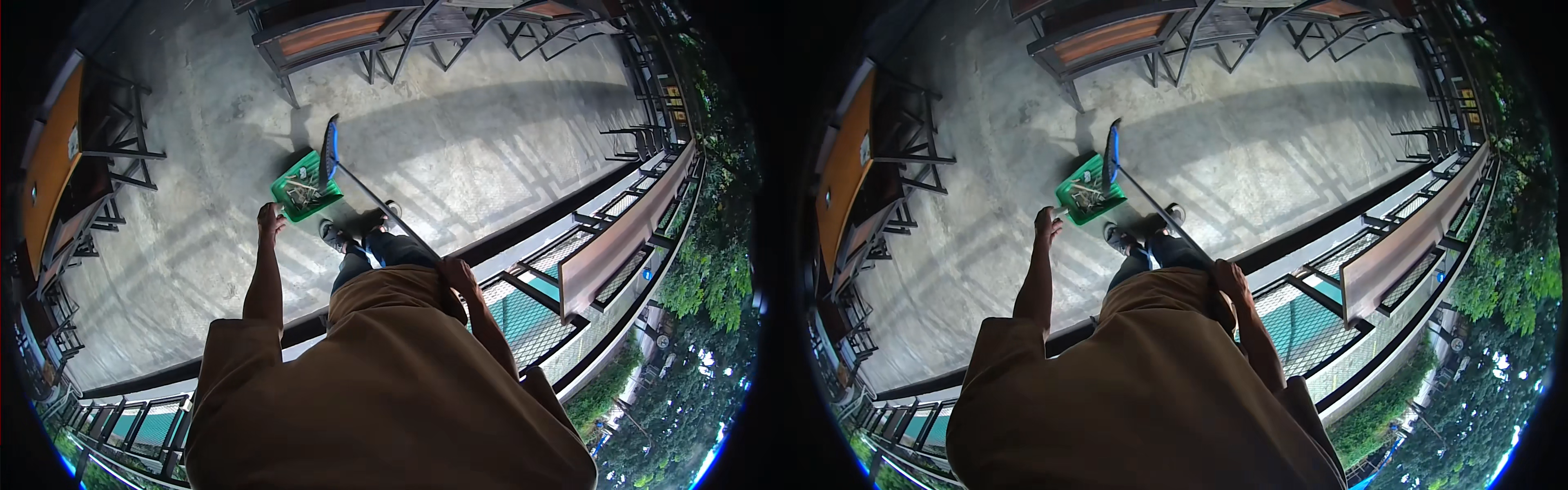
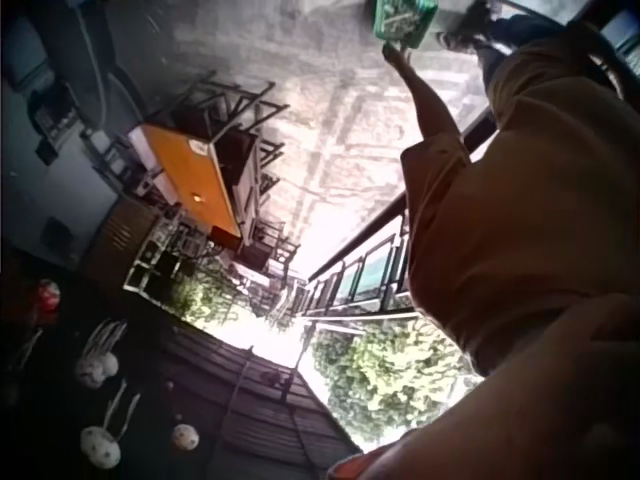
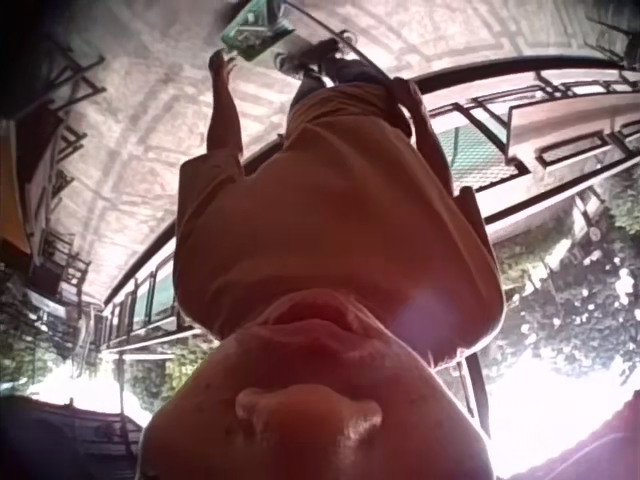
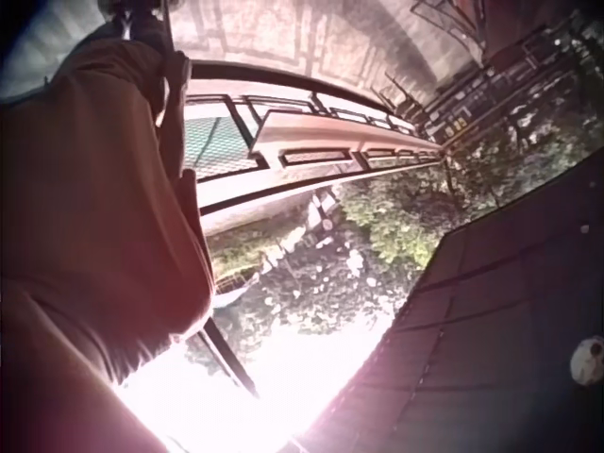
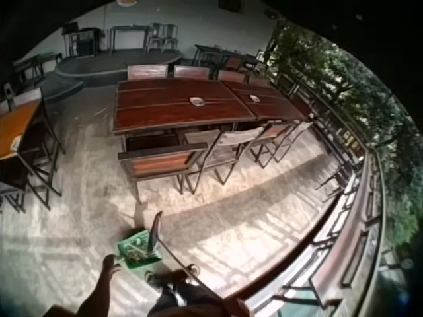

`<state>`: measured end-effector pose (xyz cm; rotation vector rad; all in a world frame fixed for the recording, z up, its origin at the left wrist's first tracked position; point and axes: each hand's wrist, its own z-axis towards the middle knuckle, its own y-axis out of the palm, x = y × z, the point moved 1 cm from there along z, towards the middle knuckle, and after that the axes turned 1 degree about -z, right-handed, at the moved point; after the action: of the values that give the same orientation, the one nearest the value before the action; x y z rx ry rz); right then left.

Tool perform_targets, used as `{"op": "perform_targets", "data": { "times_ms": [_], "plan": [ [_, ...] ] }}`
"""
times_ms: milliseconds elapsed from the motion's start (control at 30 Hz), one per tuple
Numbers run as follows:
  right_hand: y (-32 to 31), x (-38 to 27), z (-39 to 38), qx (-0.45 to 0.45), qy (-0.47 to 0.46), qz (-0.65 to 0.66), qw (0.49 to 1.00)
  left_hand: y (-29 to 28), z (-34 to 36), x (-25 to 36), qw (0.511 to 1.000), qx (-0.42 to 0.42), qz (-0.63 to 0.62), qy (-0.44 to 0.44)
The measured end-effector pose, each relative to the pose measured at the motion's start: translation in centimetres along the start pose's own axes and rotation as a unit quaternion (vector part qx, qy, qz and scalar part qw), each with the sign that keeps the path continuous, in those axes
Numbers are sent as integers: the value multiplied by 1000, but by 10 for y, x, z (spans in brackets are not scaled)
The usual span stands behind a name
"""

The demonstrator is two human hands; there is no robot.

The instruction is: Sweeping debris and leaves into a dustpan using a long-handled broom.

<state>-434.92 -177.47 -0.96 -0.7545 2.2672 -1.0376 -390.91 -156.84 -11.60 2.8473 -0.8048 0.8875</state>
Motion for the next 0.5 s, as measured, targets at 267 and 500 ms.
{"op": "perform_targets", "data": {
  "times_ms": [267,500],
  "plan": [
    [-30,66,14,4,246,295,923,-7,-52,-34,995,32,-90,31],
    [-61,161,46,133,285,259,913,47,-83,-41,985,43,-158,47]
  ]
}}
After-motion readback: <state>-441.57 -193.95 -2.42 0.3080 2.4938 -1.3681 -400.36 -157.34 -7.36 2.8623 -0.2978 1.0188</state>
